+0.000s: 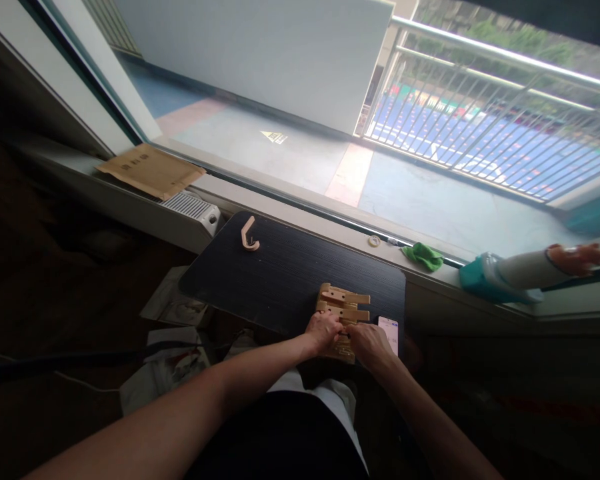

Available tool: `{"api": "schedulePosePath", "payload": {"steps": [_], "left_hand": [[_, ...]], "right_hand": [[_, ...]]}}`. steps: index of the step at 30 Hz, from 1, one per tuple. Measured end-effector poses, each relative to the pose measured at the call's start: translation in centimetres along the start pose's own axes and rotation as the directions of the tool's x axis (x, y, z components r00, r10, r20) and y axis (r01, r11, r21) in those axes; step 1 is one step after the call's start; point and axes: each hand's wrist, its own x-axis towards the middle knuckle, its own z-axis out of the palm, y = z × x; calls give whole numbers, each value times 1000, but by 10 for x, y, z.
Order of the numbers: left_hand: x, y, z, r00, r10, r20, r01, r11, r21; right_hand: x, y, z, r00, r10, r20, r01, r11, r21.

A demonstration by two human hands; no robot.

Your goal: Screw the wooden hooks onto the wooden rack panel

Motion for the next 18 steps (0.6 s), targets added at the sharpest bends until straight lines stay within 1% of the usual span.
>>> {"api": "schedulePosePath", "payload": {"steps": [4,6,7,9,12,14,16,18], "left_hand": [[1,0,0,1000,8,-1,-8,1000,-4],[2,0,1,1000,5,-4,-5,1000,-4],[2,-1,1,1000,4,-5,-4,1000,-6],[2,-1,1,1000,7,-15,-7,1000,-9],[0,-2,2,999,21,-35,-21,1000,-15],[0,-2,2,999,22,-41,-22,1000,-18],[-1,-2,2,999,21,-43,-22,1000,-20],[-1,-2,2,999,20,-45,-21,1000,-20]], "right_hand": [[7,3,8,986,162,27,-164,984,73],[8,4,9,978,204,43,-208,974,92],[7,4,8,978,204,43,-207,974,95],[5,4,4,987,160,21,-161,983,93],[0,2,-4,999,16,-32,-14,999,47],[-2,0,-6,997,-62,-38,62,998,5],[-2,-3,-5,997,-66,-31,66,998,-16],[-2,-5,-1,999,-7,-42,6,1000,-8]]}}
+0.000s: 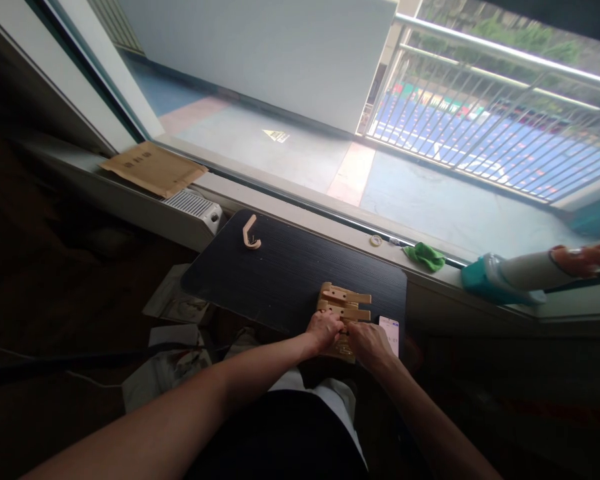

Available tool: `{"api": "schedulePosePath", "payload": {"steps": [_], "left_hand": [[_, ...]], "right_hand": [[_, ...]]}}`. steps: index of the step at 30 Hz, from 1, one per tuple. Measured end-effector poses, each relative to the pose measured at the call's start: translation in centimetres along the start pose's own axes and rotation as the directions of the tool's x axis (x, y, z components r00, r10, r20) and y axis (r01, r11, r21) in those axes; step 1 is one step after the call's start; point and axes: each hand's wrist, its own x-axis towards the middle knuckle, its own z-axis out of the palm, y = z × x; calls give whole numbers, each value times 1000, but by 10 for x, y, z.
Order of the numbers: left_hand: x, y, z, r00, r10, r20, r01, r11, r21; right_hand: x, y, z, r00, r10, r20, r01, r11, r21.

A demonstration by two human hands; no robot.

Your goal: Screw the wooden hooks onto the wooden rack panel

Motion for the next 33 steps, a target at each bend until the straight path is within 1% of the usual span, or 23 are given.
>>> {"api": "schedulePosePath", "payload": {"steps": [2,4,6,10,12,15,18,20,21,23,27,29,31,33], "left_hand": [[0,0,0,1000,1,4,-1,1000,3],[1,0,1,1000,3,11,-3,1000,8],[1,0,1,1000,10,8,-10,1000,14],[0,-1,2,1000,18,-9,-17,1000,18],[0,0,2,1000,13,-14,-13,1000,18],[-1,0,2,1000,12,-12,-12,1000,20],[-1,1,3,1000,11,-15,-10,1000,24],[0,1,3,1000,5,-20,-5,1000,28],[0,1,3,1000,2,-21,-2,1000,31],[0,1,3,1000,0,-18,1,999,38],[0,0,3,1000,17,-8,-16,999,40],[0,-1,3,1000,20,-10,-20,999,36],[-1,-1,3,1000,21,-11,-20,999,34],[-1,-1,2,1000,21,-1,-21,999,32]], "right_hand": [[0,-1,4,995,95,-26,-94,995,24],[0,-1,5,987,156,-31,-154,987,53],[-1,2,3,991,134,-9,-133,989,57],[-1,8,-4,999,-48,4,49,998,-36],[0,9,-4,997,-82,5,82,993,-84],[1,6,0,999,-47,-9,46,996,-70],[3,2,3,998,60,-37,-60,998,-9],[3,2,3,991,127,-29,-126,992,30],[3,3,2,990,142,-18,-141,989,44],[1,4,-2,992,130,6,-130,991,38],[-6,-1,-9,999,27,31,-25,998,-61],[-6,-6,-9,999,1,34,2,998,-70],[-4,-10,-7,999,26,36,-24,998,-50],[0,-12,-4,995,95,30,-95,995,-18]]}}
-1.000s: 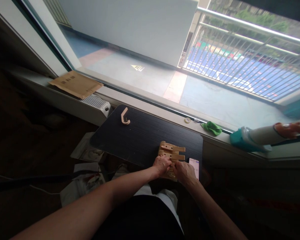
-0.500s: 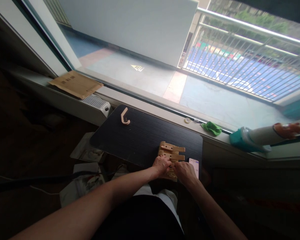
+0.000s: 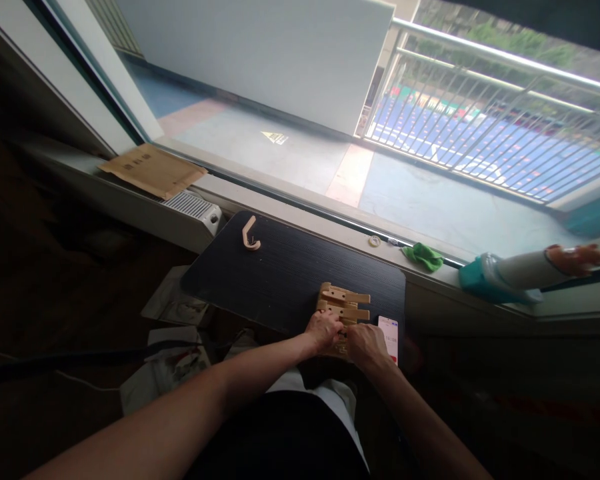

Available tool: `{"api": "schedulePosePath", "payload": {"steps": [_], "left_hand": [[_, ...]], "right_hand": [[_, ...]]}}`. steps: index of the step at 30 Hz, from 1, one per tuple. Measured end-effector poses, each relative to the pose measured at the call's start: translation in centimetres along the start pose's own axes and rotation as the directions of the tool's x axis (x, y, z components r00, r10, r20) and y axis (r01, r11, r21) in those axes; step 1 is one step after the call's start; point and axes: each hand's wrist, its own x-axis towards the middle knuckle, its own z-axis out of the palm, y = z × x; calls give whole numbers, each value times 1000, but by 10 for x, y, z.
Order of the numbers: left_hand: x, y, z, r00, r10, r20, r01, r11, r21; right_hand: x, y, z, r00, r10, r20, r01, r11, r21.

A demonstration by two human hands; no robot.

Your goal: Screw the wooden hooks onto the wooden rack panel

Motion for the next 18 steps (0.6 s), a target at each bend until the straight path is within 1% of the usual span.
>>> {"api": "schedulePosePath", "payload": {"steps": [3,5,7,10,12,13,15,18], "left_hand": [[1,0,-2,1000,-3,20,4,1000,-4],[1,0,-2,1000,-3,22,3,1000,-3],[1,0,-2,1000,0,20,0,1000,0],[1,-1,-1,1000,-3,20,4,1000,-6],[0,0,0,1000,-5,16,5,1000,-12],[0,0,0,1000,-5,13,5,1000,-15],[1,0,-1,1000,-3,11,3,1000,-17],[2,0,-2,999,-6,33,6,1000,-13]], "right_hand": [[4,4,4,995,103,-9,-102,992,71],[4,8,4,993,116,-15,-115,990,79],[1,10,2,997,69,-38,-68,997,35],[-3,7,0,995,-73,-68,71,997,-30],[-4,3,2,994,-97,-54,95,995,-35],[-3,0,4,996,-73,-48,71,997,-31],[0,-3,9,999,19,-49,-19,1000,-14],[3,-3,11,991,128,-39,-127,992,22]]}}
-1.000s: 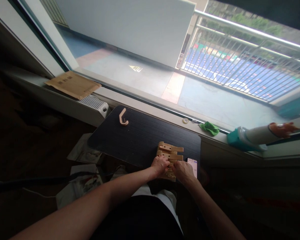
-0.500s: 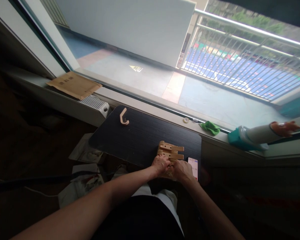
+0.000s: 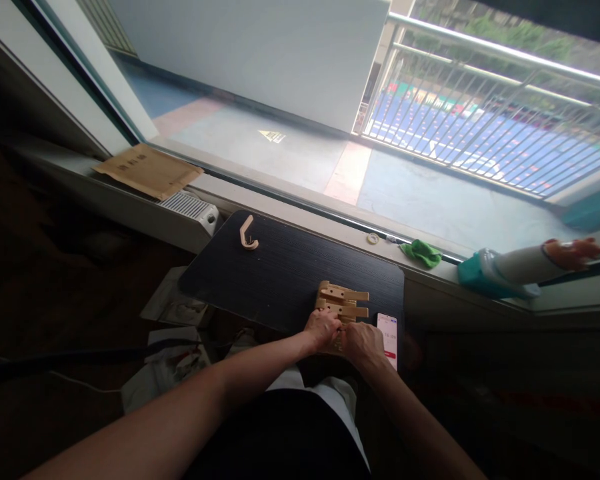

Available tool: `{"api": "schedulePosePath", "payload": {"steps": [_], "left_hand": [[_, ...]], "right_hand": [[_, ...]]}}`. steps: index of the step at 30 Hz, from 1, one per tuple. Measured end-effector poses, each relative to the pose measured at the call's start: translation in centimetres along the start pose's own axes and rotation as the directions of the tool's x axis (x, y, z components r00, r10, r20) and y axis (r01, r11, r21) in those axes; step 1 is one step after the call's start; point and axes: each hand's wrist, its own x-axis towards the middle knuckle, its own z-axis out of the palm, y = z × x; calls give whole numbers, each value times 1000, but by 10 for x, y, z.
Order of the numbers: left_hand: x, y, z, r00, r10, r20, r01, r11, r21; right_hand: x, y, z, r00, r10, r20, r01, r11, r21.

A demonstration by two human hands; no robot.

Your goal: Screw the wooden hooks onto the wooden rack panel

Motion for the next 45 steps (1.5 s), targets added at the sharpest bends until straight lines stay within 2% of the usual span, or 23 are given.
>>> {"api": "schedulePosePath", "payload": {"steps": [2,6,8,10,16,18,22,24,30,32,34,37,40,42,45], "left_hand": [[0,0,-1,1000,-8,15,8,1000,4],[0,0,-1,1000,-19,10,18,1000,18],[-1,0,0,1000,-19,4,19,1000,17],[-1,0,1,1000,-16,2,16,1000,11],[-1,-1,1,1000,-4,5,4,1000,-2],[-1,-2,1,1000,-6,0,6,1000,-6],[-1,-1,1,1000,-9,2,9,1000,-12],[-2,-1,1,1000,-11,1,11,1000,-14],[-2,1,-1,999,-40,-16,40,999,-31],[-1,1,-2,999,-44,-9,44,998,-36],[-1,0,-2,999,-36,-2,36,999,-32],[-2,0,-1,1000,-28,6,28,999,-27],[-2,1,-1,999,-46,11,46,999,-28],[-2,1,-1,999,-48,11,48,998,-31],[-2,1,-1,1000,-27,-2,27,999,-30]], "right_hand": [[0,3,-4,1000,-3,23,3,1000,10],[-3,10,-17,986,-167,21,168,985,-24],[-3,10,-19,978,-208,30,209,977,-50],[-1,7,-17,982,-182,44,184,981,-55],[4,3,-10,999,-8,45,7,1000,21],[3,5,-13,998,-23,52,22,1000,17],[-1,7,-16,983,-182,35,183,983,-31],[-1,5,-14,975,-218,38,220,974,-45],[5,2,-6,999,-36,3,36,999,31],[4,6,-9,1000,-23,13,23,998,54],[2,11,-14,998,-53,32,51,997,58],[0,13,-20,986,-162,39,161,987,16],[2,10,-19,973,-227,38,228,973,-17],[4,7,-14,983,-180,19,180,984,-2],[6,8,-7,999,-43,7,43,997,61]]}}
